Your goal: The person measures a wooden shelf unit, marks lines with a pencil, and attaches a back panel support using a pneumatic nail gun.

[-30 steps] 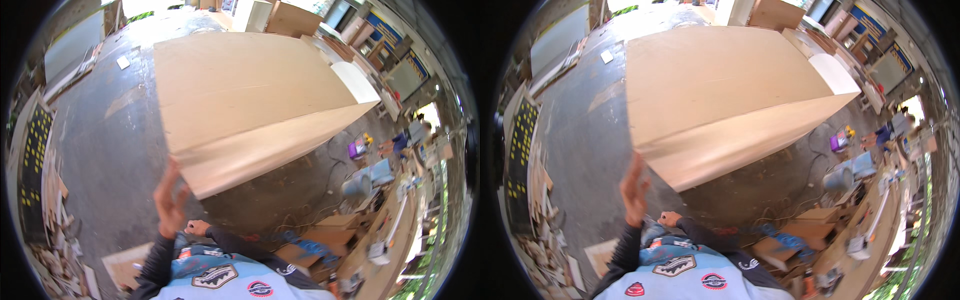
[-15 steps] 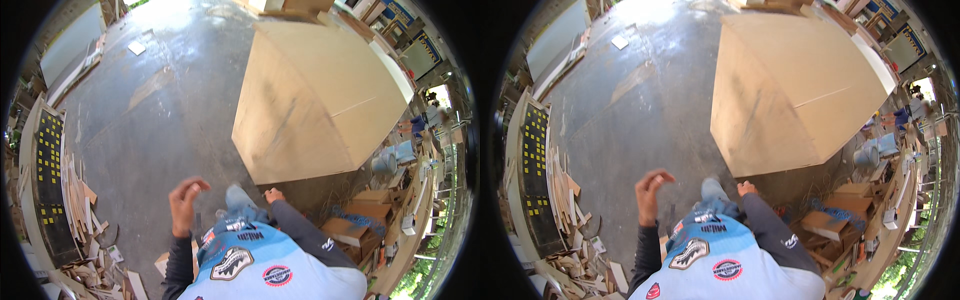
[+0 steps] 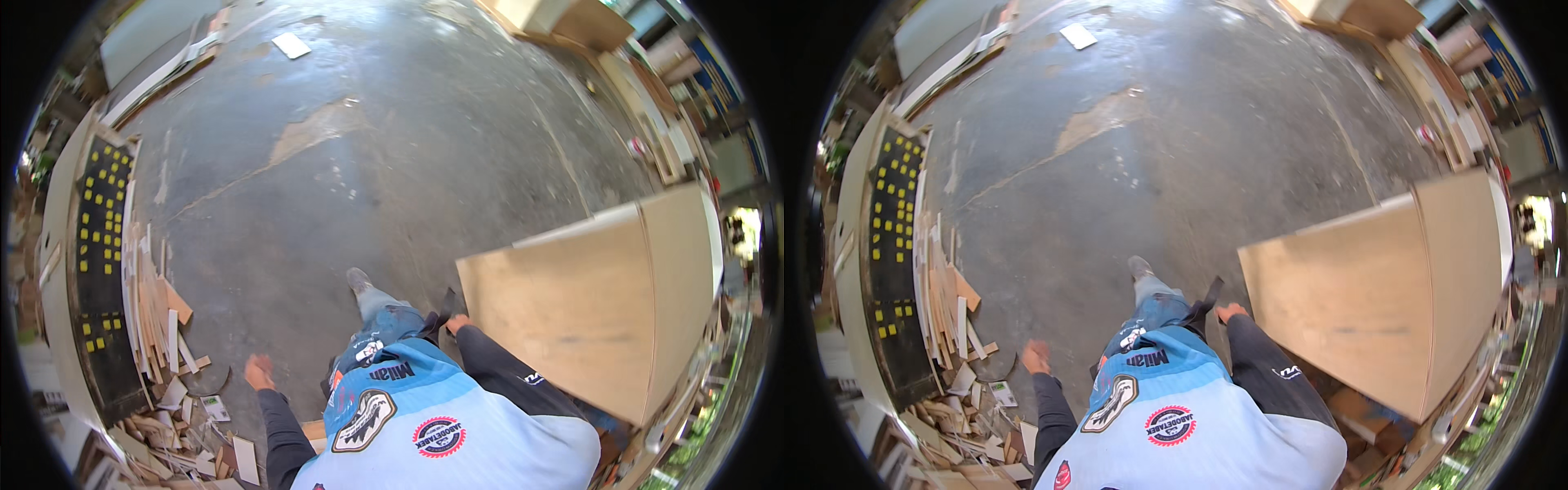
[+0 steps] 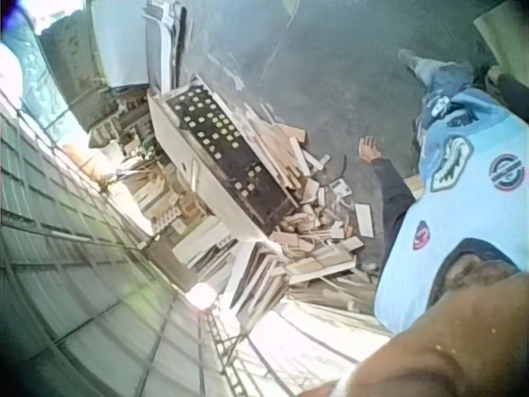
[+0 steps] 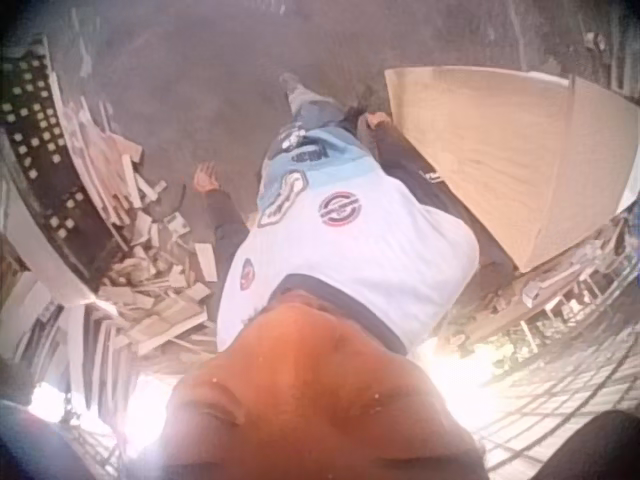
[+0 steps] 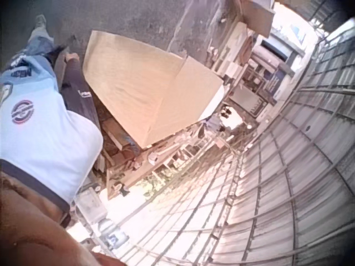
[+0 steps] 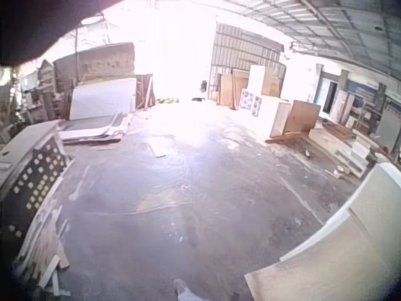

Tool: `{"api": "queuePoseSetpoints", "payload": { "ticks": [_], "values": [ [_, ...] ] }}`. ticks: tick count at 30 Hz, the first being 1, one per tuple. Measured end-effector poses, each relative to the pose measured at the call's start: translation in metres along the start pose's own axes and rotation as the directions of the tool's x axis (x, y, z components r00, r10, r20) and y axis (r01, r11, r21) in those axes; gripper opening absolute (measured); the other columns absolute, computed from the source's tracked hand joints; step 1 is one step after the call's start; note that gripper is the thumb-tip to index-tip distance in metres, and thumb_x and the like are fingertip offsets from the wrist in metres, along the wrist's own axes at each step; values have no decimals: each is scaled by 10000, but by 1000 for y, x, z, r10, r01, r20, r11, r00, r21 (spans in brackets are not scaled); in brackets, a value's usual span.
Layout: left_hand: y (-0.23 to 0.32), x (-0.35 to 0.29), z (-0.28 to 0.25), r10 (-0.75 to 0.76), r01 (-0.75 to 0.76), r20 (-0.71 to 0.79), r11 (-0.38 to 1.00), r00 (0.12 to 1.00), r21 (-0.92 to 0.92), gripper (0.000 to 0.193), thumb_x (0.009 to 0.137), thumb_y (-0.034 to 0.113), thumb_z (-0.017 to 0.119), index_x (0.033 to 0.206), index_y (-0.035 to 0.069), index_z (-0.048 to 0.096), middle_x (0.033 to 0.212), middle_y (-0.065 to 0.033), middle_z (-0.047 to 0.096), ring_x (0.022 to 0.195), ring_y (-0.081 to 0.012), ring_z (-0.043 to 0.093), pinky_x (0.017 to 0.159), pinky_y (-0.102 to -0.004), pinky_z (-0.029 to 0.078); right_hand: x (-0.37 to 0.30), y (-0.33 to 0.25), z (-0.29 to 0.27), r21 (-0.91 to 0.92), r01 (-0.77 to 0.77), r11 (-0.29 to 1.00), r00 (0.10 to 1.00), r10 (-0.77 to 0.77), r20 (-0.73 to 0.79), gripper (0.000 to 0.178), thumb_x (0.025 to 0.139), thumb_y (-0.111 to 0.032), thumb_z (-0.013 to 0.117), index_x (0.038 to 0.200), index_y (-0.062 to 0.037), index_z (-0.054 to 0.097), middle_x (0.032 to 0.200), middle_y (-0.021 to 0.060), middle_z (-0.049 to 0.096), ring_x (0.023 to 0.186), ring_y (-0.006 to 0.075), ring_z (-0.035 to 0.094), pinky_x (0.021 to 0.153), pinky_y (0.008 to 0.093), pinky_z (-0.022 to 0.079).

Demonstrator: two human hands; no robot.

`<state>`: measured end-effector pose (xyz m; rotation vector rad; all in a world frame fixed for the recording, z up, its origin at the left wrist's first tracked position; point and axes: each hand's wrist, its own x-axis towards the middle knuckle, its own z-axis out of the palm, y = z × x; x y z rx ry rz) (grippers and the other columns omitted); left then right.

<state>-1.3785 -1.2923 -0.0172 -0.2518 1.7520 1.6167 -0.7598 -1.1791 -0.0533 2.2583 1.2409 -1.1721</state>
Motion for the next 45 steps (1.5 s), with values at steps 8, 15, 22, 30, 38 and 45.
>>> {"api": "queuePoseSetpoints", "payload": {
  "ticks": [8, 15, 22, 30, 38, 45],
  "values": [
    [-66, -47, -20, -393, 466, -377, 876, 839, 124, 254, 840, 186, 599, 1007, 19, 691, 812, -174, 694, 725, -351, 695, 575, -462, 526, 81, -465, -176, -64, 553, 831, 798, -550, -247, 454, 756, -427, 720, 864, 5, 633, 847, 179, 680, 731, 270, 683, 651, 396, 533],
    [-73, 13, 30, -84, -102, 108, 63, 991, 993, 258, 794, 332, 619, 864, 120, 749, 866, -127, 713, 847, -325, 695, 701, -447, 539, 130, -724, -158, 404, 563, 722, 756, -647, 102, 336, 721, -246, 801, 754, -27, 548, 587, 95, 590, 376, 207, 562, 314, 340, 403],
    [123, 287, 120, 296, -178, 211, -134, 932, 975, 189, 743, 262, 602, 667, 107, 678, 767, -109, 703, 710, -320, 670, 668, -447, 529, 165, -829, -92, 199, 392, 898, 905, -415, 90, 383, 717, -284, 805, 797, 62, 660, 705, 172, 666, 559, 277, 678, 450, 390, 535],
    [477, 590, 325, 199, -155, -101, 928, 975, 338, 135, 875, 124, 589, 930, 24, 660, 711, -43, 641, 601, -137, 628, 559, -284, 496, 221, -935, -89, 355, 214, 910, 941, -290, 176, 411, 792, -288, 773, 961, 73, 671, 896, 163, 707, 741, 252, 707, 650, 375, 568],
    [547, 762, 506, 87, -89, 18, 954, 996, 286, 121, 881, 143, 592, 914, 44, 652, 714, -46, 640, 583, -147, 630, 493, -295, 476, 369, -1095, -122, 161, 263, 951, 961, -274, 47, 503, 646, -347, 859, 865, 78, 703, 866, 182, 707, 717, 268, 693, 665, 381, 553],
    [510, 787, 496, -240, 297, -217, 909, 946, 293, 152, 824, 152, 587, 811, 25, 670, 750, -94, 670, 604, -248, 668, 529, -373, 519, 282, -1462, -215, -190, 494, 849, 868, -467, 171, 425, 605, -380, 868, 682, -24, 651, 655, 116, 641, 618, 225, 648, 579, 376, 518]
  ]
}}
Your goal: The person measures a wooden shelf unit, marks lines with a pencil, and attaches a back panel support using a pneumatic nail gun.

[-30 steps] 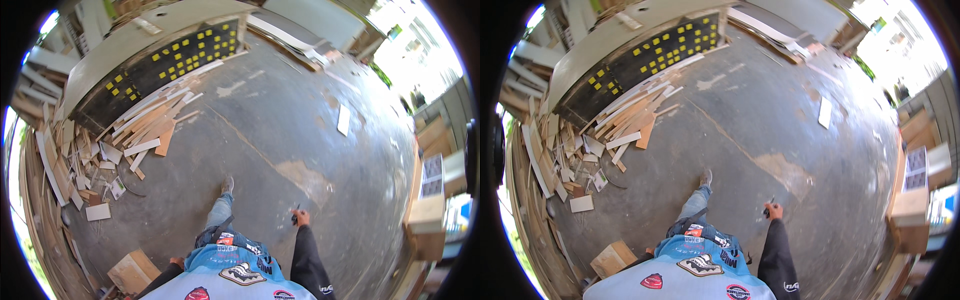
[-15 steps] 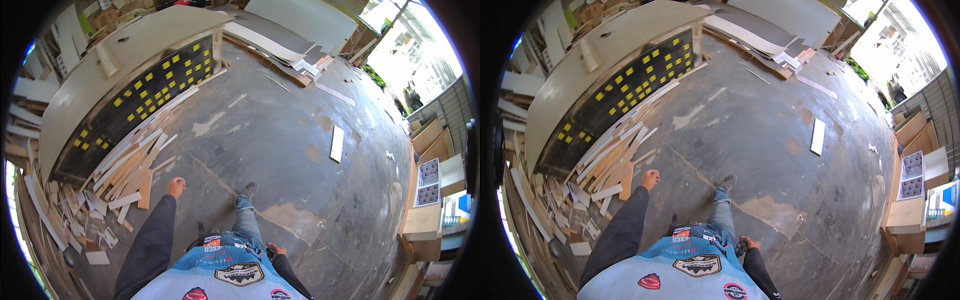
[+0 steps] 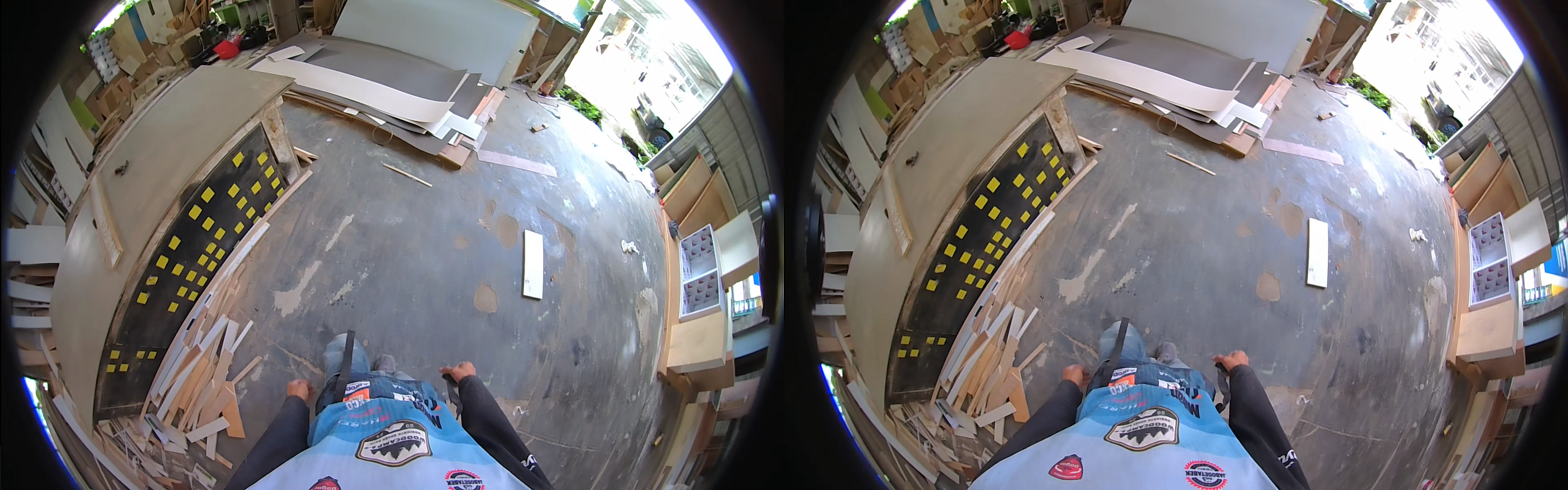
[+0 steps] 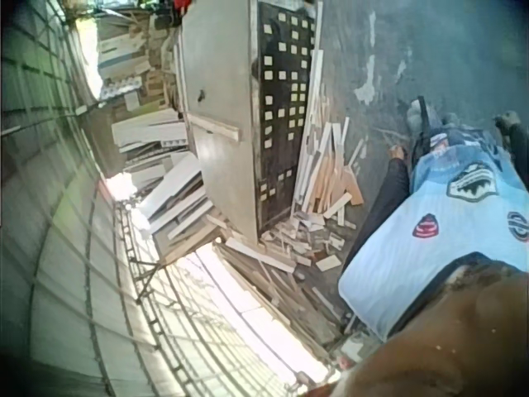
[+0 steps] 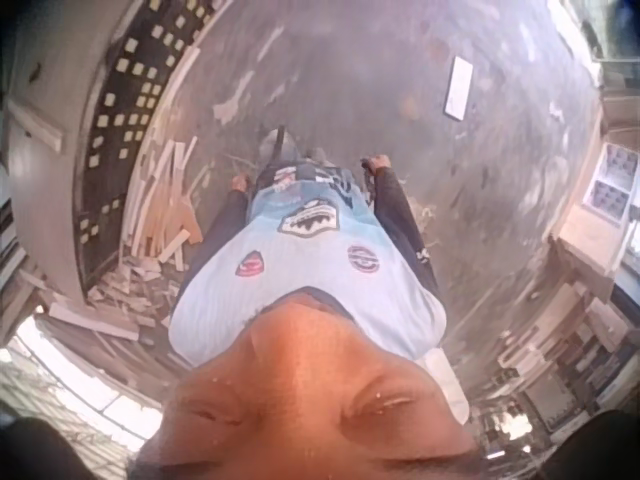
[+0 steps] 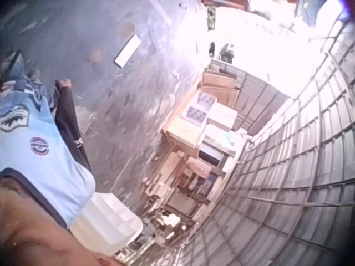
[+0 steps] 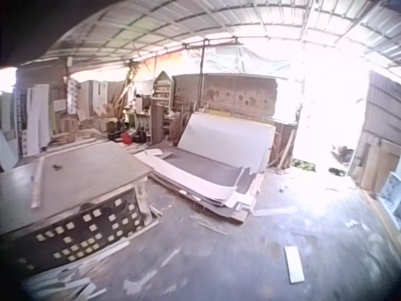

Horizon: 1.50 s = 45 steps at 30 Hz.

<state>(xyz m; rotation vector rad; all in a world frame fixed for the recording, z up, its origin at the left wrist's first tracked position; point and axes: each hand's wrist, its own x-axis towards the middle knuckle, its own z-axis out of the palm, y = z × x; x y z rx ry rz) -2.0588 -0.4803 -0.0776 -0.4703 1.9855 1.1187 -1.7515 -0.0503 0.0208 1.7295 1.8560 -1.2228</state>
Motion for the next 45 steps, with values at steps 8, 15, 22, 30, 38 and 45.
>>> {"api": "queuePoseSetpoints", "payload": {
  "ticks": [8, 15, 22, 30, 38, 45],
  "values": [
    [80, 94, 39, 346, -588, 540, 42, 767, 808, 187, 781, 257, 665, 858, 98, 727, 845, -118, 713, 788, -312, 695, 642, -440, 535, 168, -157, -49, 124, 140, 982, 953, -100, -285, 433, 616, -360, 856, 740, -19, 619, 696, 128, 665, 638, 251, 667, 606, 370, 537],
    [310, 224, 111, 407, -507, 535, -183, 741, 842, 171, 714, 272, 642, 738, 133, 737, 783, -140, 703, 773, -346, 687, 687, -452, 546, 272, -203, -74, -70, -163, 984, 975, 149, -168, 451, 746, -428, 729, 950, -26, 730, 902, 191, 712, 876, 305, 698, 800, 390, 536],
    [676, 276, 255, 396, -393, 187, 918, 899, -53, 205, 871, 189, 622, 955, 12, 681, 781, -58, 673, 670, -140, 648, 594, -288, 522, 362, -247, -110, 390, -37, 920, 996, 64, -57, 446, 707, -365, 761, 848, 56, 731, 830, 143, 722, 749, 253, 678, 707, 362, 513],
    [879, 232, 412, 454, -325, 465, 885, 760, -332, 297, 930, 244, 599, 1126, 22, 627, 975, -92, 679, 830, -187, 682, 718, -299, 536, 482, -334, -179, 303, 252, 919, 965, -213, -156, 374, 787, -299, 743, 837, 70, 713, 808, 134, 713, 716, 215, 663, 629, 369, 500],
    [940, 242, 414, 403, -254, 361, 883, 841, -395, 282, 951, 226, 582, 1140, 19, 619, 995, -100, 681, 861, -189, 681, 750, -302, 537, 611, -559, -291, 284, -36, 958, 998, 19, 65, 311, 804, -285, 698, 736, 14, 649, 652, 101, 630, 534, 219, 643, 450, 354, 550],
    [1004, 279, 394, 381, -207, 229, 814, 896, -543, 244, 962, 202, 552, 1111, 25, 632, 995, -96, 680, 877, -196, 674, 772, -318, 525, 647, -827, -312, 292, 425, 857, 840, -494, 226, 332, 851, -262, 693, 1006, 22, 622, 800, 90, 634, 642, 162, 625, 530, 319, 538]
  ]
}}
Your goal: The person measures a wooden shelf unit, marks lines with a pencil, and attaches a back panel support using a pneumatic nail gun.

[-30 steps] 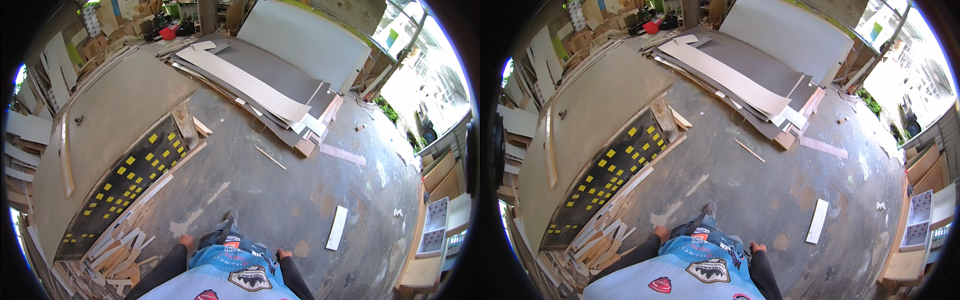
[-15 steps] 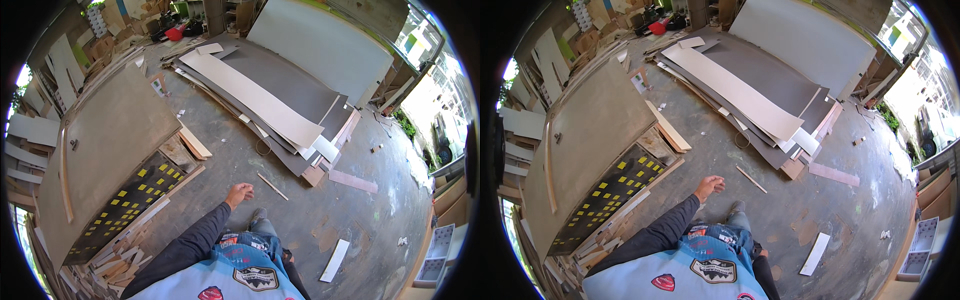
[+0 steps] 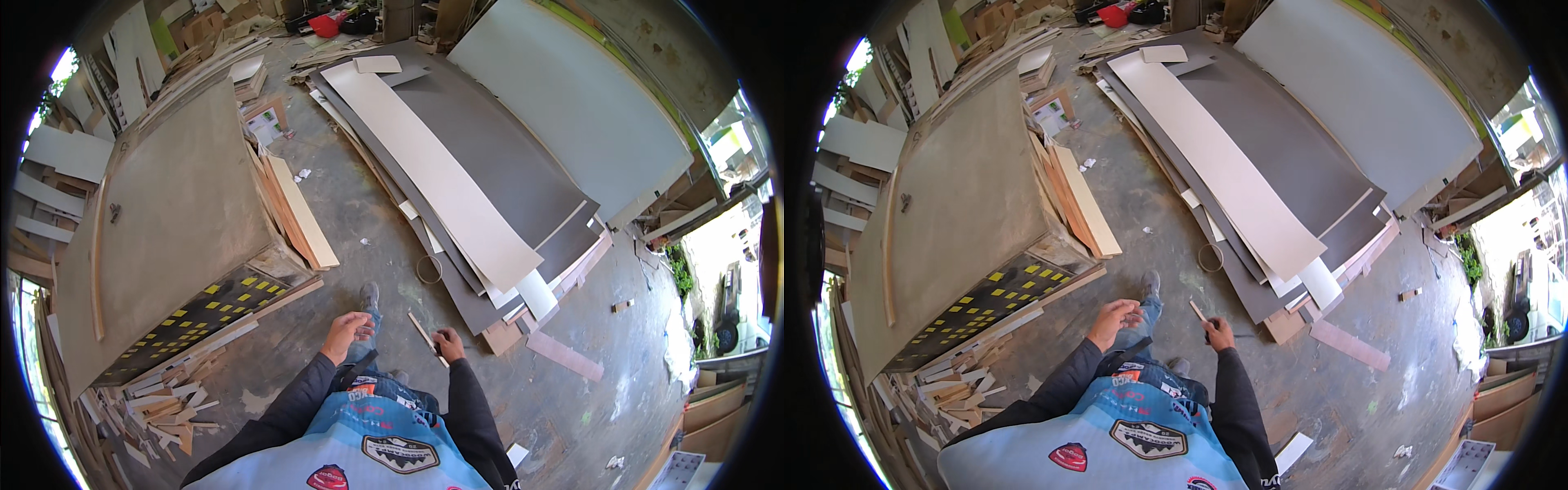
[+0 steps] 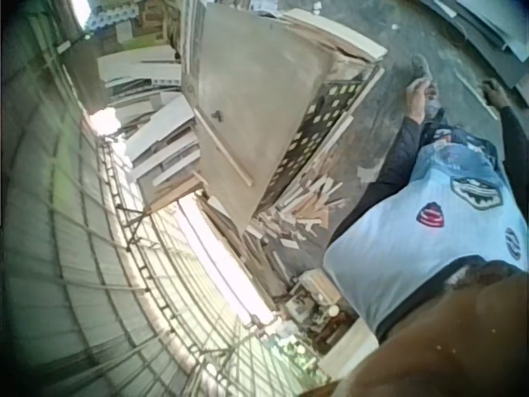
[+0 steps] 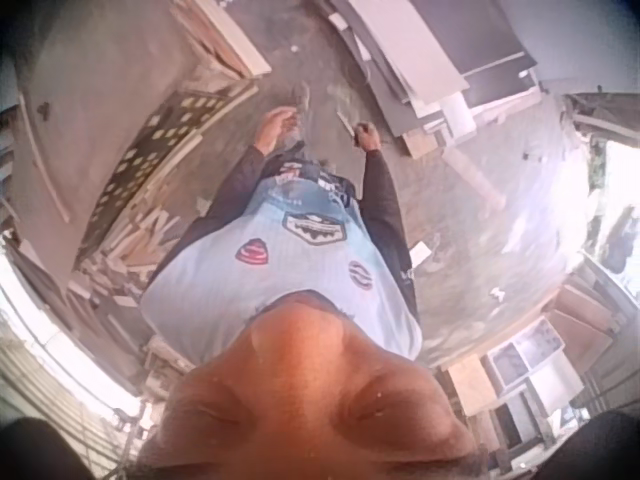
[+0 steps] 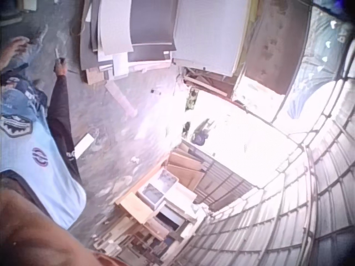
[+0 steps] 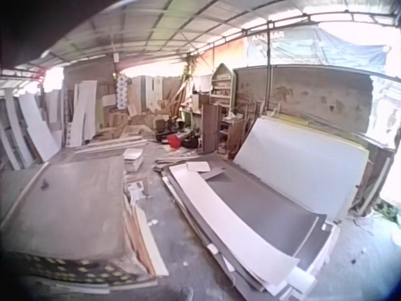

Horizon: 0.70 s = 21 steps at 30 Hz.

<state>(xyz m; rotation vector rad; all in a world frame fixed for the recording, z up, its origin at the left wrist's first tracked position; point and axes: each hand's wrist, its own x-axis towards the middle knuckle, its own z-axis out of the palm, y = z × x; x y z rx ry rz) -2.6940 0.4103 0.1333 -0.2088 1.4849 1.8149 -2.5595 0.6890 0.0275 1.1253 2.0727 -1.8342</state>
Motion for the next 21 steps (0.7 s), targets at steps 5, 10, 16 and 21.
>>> {"api": "queuePoseSetpoints", "payload": {
  "ticks": [5, 10, 16, 21],
  "values": [
    [48, 77, -12, -25, 14, -83, 991, 996, -131, 229, 947, 204, 575, 1082, 31, 643, 980, -103, 689, 846, -196, 676, 745, -315, 530, 115, -96, 41, -352, 320, 880, 947, -292, 130, 461, 822, -373, 713, 1148, -60, 623, 983, 147, 674, 918, 277, 660, 826, 371, 496],
    [149, 186, -32, 38, -60, -131, 983, 991, -175, 250, 957, 204, 530, 1084, 19, 640, 960, -109, 689, 856, -215, 676, 768, -337, 537, 239, -69, 18, -634, 73, 770, 996, -22, 88, 441, 778, -449, 706, 1031, -88, 702, 1023, 199, 694, 982, 331, 663, 834, 422, 504],
    [305, 305, -91, 231, -309, -339, 930, 912, -198, 254, 948, 221, 564, 1074, 13, 637, 945, -90, 682, 828, -193, 670, 744, -311, 524, 288, -86, -24, -822, -277, 498, 902, 429, -44, 577, 748, -483, 651, 1073, -10, 711, 1108, 225, 679, 1080, 360, 638, 946, 430, 489],
    [388, 375, -126, 261, -387, -401, 879, 878, -277, 255, 953, 225, 558, 1074, 16, 639, 949, -96, 684, 845, -199, 664, 777, -315, 515, 335, -138, 11, -778, -312, 545, 923, 367, -113, 503, 738, -430, 695, 1014, -11, 720, 1071, 223, 690, 1064, 358, 645, 928, 420, 498]
  ]
}}
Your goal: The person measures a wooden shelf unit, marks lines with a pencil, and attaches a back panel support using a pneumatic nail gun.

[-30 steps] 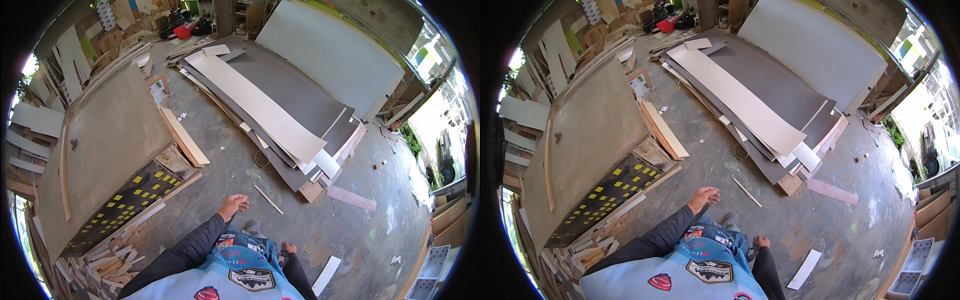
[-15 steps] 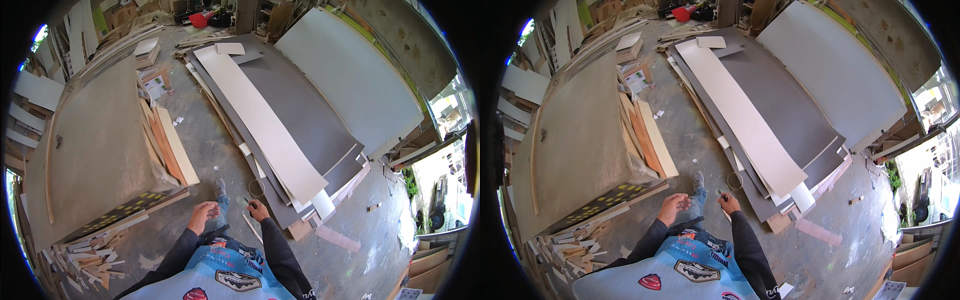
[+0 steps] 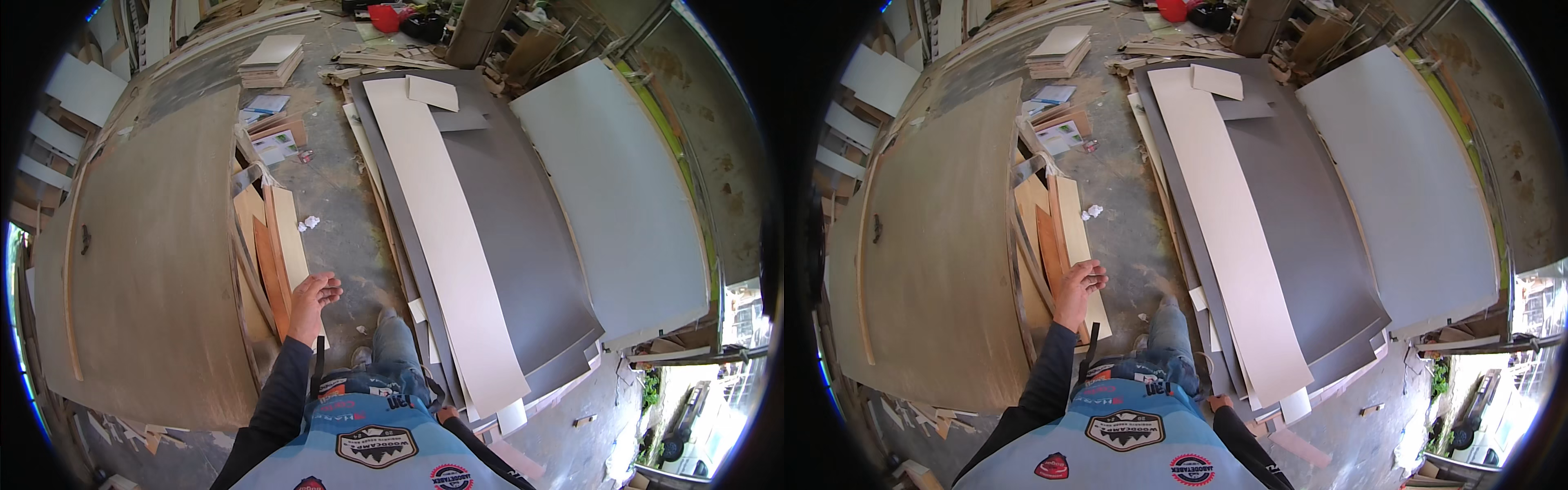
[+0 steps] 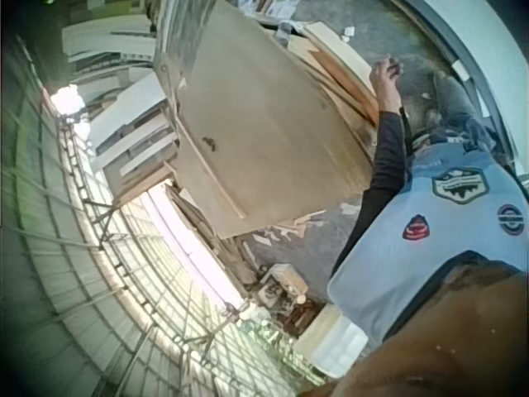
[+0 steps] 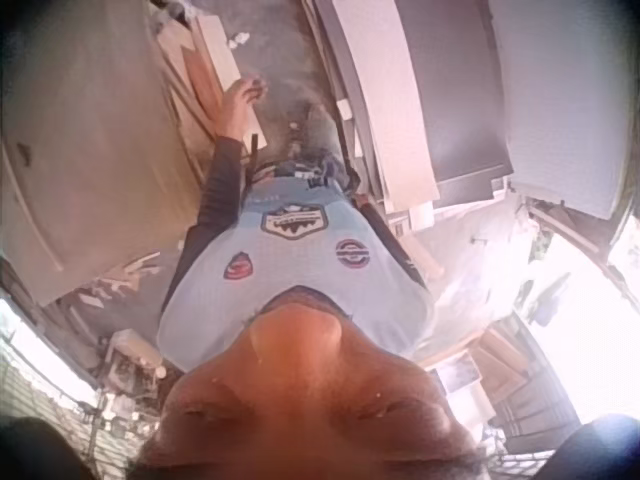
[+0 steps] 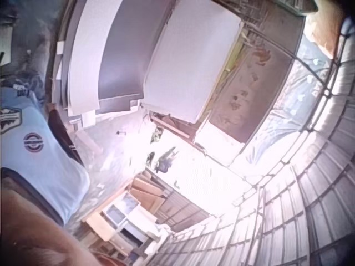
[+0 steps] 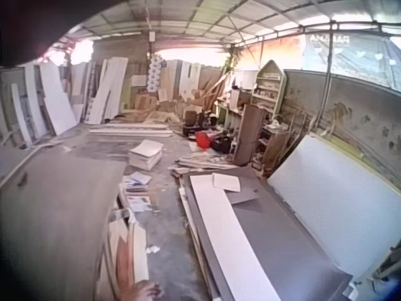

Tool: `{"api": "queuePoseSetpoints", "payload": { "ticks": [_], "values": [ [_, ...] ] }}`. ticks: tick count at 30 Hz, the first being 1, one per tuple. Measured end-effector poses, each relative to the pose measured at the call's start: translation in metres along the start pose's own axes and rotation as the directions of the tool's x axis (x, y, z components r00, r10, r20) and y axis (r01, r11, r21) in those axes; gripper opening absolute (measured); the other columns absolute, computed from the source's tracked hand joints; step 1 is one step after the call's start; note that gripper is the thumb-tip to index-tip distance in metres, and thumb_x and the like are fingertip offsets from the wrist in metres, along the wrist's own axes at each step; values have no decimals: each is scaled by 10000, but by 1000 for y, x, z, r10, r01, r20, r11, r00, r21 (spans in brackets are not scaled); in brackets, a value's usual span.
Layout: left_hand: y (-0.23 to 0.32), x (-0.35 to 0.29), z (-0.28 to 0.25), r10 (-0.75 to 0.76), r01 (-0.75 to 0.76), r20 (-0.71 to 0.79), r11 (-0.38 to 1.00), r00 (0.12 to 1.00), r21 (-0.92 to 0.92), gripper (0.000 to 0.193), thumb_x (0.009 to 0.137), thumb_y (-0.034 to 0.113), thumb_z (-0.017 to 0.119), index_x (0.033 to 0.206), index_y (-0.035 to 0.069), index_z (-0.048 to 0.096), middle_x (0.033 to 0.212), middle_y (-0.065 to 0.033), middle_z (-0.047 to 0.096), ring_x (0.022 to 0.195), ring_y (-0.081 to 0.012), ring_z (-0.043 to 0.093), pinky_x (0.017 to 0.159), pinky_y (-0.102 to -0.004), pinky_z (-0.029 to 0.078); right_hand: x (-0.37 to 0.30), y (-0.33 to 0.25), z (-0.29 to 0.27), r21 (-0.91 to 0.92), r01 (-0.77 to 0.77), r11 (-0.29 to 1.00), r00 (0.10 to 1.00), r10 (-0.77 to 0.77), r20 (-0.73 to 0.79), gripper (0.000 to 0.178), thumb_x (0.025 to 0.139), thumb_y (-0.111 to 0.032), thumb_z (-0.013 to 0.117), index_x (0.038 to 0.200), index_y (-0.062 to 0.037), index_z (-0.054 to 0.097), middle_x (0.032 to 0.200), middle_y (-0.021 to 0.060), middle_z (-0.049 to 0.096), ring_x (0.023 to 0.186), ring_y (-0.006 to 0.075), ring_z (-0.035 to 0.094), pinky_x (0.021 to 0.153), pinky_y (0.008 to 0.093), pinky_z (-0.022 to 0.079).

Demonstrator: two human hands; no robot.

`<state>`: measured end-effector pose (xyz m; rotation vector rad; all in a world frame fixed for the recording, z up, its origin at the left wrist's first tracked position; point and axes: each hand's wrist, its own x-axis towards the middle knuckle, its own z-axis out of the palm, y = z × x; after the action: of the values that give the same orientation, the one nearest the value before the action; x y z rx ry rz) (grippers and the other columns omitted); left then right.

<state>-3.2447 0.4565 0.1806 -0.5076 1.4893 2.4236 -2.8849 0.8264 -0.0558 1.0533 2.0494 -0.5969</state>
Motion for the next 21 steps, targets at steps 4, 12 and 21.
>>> {"api": "queuePoseSetpoints", "payload": {
  "ticks": [4, 12, 21],
  "values": [
    [7, 92, 24, -79, 79, 9, 997, 997, 14, 254, 953, 226, 547, 1073, 24, 643, 950, -91, 688, 843, -193, 665, 775, -319, 514, 59, -99, -17, -5, 109, 994, 992, -109, 65, 431, 758, -409, 691, 997, -52, 725, 1062, 205, 695, 1048, 342, 651, 900, 424, 508],
    [45, 345, 107, -279, 260, 131, 955, 951, 143, 271, 956, 235, 543, 1093, 18, 630, 954, -101, 683, 853, -208, 672, 778, -333, 528, 271, -310, -78, 170, 524, 834, 852, -517, -85, 352, 785, -370, 688, 972, -76, 731, 1021, 187, 708, 1018, 334, 661, 869, 437, 516],
    [128, 586, 102, -390, 391, -42, 919, 920, 54, 275, 926, 242, 589, 1085, 19, 611, 938, -102, 667, 844, -234, 656, 772, -373, 525, 318, -596, -274, 642, 424, 639, 906, -282, -316, 309, 804, -241, 684, 990, 5, 678, 838, 122, 690, 764, 218, 666, 718, 320, 523]
  ]
}}
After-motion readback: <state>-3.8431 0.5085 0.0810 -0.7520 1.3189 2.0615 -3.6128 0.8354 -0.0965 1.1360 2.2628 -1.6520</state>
